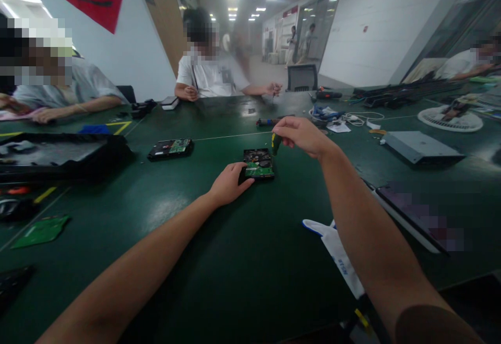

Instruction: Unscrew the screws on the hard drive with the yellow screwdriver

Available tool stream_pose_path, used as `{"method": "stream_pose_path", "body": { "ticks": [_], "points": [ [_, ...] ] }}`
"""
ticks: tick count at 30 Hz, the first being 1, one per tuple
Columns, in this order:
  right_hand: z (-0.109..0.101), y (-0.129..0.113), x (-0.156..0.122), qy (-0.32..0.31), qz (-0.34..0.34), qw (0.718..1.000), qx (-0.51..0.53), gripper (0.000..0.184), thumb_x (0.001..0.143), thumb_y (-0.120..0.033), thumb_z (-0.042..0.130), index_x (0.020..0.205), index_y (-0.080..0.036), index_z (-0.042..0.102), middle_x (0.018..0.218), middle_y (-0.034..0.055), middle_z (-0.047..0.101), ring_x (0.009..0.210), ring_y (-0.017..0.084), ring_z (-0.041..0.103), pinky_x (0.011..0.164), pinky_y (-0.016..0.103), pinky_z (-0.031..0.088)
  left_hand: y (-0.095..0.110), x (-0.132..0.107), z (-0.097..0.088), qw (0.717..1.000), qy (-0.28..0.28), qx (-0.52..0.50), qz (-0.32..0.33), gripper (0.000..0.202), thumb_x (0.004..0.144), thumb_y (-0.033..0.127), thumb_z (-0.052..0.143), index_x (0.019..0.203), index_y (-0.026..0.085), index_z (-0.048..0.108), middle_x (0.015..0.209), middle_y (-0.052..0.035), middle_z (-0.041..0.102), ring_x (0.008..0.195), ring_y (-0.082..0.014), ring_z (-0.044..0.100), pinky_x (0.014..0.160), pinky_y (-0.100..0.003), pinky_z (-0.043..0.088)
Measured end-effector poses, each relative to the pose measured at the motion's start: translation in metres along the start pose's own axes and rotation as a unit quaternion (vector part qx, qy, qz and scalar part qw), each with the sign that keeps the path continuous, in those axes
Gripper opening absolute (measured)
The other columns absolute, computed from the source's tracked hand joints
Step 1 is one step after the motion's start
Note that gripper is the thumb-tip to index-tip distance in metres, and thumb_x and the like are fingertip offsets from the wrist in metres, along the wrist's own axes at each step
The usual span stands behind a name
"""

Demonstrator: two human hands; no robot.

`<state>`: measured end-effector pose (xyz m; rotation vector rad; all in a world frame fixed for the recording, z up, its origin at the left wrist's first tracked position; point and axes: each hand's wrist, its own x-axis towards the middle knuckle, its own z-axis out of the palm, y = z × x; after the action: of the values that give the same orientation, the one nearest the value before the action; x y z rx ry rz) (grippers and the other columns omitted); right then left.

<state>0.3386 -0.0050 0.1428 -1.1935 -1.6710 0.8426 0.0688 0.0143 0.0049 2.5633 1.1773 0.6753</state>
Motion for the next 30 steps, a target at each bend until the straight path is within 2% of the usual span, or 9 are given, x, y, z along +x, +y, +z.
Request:
{"method": "stream_pose_path", "body": {
  "ticks": [4,7,10,12,15,18,22,26,30],
  "points": [
    [0.0002,-0.0025,-0.0008,0.013,0.013,1.000,-0.002,0.018,0.087,-0.027,0.076,0.077,-0.020,0.063,0.075,0.0048,0.072,0.052,0.010,0.053,0.043,0.026,0.036,0.0004,-0.0002,-0.0009,1.000,-0.003,-0.001,-0.004,0.057,0.096,0.052,0.062,0.142,0.020,0.053,0.139,-0.0144,0.062,0.133,-0.0321,0.056,0.112,-0.048,0.048],
    [0.0010,-0.0027,-0.0007,-0.010,0.008,1.000,0.019,0.016,0.089,-0.028,0.075,0.083,-0.020,0.063,0.091,0.0064,0.077,0.053,0.009,0.053,0.043,0.025,0.038,0.0004,-0.0001,-0.0010,1.000,-0.002,0.001,-0.002,0.058,0.096,0.052,0.062,0.142,0.019,0.053,0.139,-0.0156,0.062,0.133,-0.0326,0.056,0.112,-0.049,0.049],
    [0.0013,0.0007,0.0008,-0.027,0.008,0.998,0.052,0.018,0.096,-0.037,0.069,0.089,-0.020,0.065,0.096,0.0073,0.076,0.058,0.010,0.058,0.049,0.025,0.045,0.0002,0.0000,-0.0007,1.000,-0.001,0.002,0.001,0.057,0.097,0.052,0.062,0.142,0.019,0.052,0.139,-0.0154,0.062,0.133,-0.0323,0.056,0.112,-0.049,0.049],
    [0.0006,0.0036,0.0020,-0.035,0.014,0.997,0.066,0.021,0.098,-0.042,0.067,0.094,-0.020,0.067,0.095,0.0070,0.075,0.062,0.011,0.061,0.052,0.025,0.049,0.0001,0.0000,-0.0007,1.000,0.000,0.002,0.002,0.057,0.097,0.052,0.062,0.142,0.019,0.052,0.139,-0.0152,0.062,0.133,-0.0322,0.056,0.112,-0.049,0.049],
    [-0.0011,0.0056,0.0027,-0.042,0.000,0.999,0.030,0.022,0.096,-0.043,0.070,0.100,-0.022,0.071,0.085,0.0038,0.071,0.063,0.012,0.061,0.050,0.025,0.047,0.0002,0.0001,-0.0010,1.000,-0.002,-0.002,0.001,0.057,0.096,0.052,0.062,0.142,0.019,0.052,0.139,-0.0149,0.062,0.133,-0.0322,0.056,0.112,-0.049,0.049],
    [-0.0022,0.0044,0.0022,-0.031,-0.022,0.999,-0.013,0.020,0.094,-0.041,0.073,0.091,-0.022,0.072,0.074,0.0022,0.066,0.062,0.012,0.058,0.049,0.024,0.043,-0.0001,0.0002,-0.0012,1.000,-0.004,-0.003,-0.006,0.057,0.096,0.052,0.063,0.142,0.021,0.053,0.140,-0.0144,0.061,0.134,-0.0320,0.056,0.113,-0.049,0.048],
    [-0.0015,0.0005,0.0002,-0.005,0.005,1.000,-0.020,0.023,0.090,-0.039,0.076,0.082,-0.020,0.066,0.068,0.0026,0.065,0.055,0.011,0.054,0.045,0.026,0.039,-0.0015,0.0002,-0.0005,1.000,-0.010,-0.002,-0.008,0.059,0.097,0.054,0.062,0.144,0.019,0.052,0.142,-0.0153,0.060,0.134,-0.0317,0.055,0.113,-0.049,0.048],
    [-0.0002,-0.0021,-0.0015,-0.023,0.007,1.000,0.004,0.021,0.092,-0.039,0.073,0.087,-0.020,0.064,0.088,0.0064,0.075,0.052,0.009,0.053,0.041,0.026,0.035,-0.0034,0.0006,0.0017,1.000,-0.006,0.003,-0.004,0.060,0.097,0.054,0.061,0.144,0.018,0.051,0.142,-0.0157,0.060,0.134,-0.0315,0.055,0.113,-0.048,0.048],
    [0.0006,0.0016,-0.0004,-0.033,-0.007,0.999,0.033,0.025,0.097,-0.044,0.069,0.091,-0.020,0.065,0.098,0.0073,0.076,0.057,0.009,0.058,0.046,0.024,0.042,-0.0049,0.0009,0.0040,1.000,0.001,0.009,0.005,0.059,0.097,0.054,0.061,0.144,0.019,0.051,0.140,-0.0149,0.061,0.134,-0.0312,0.055,0.114,-0.047,0.047]
  ]
}}
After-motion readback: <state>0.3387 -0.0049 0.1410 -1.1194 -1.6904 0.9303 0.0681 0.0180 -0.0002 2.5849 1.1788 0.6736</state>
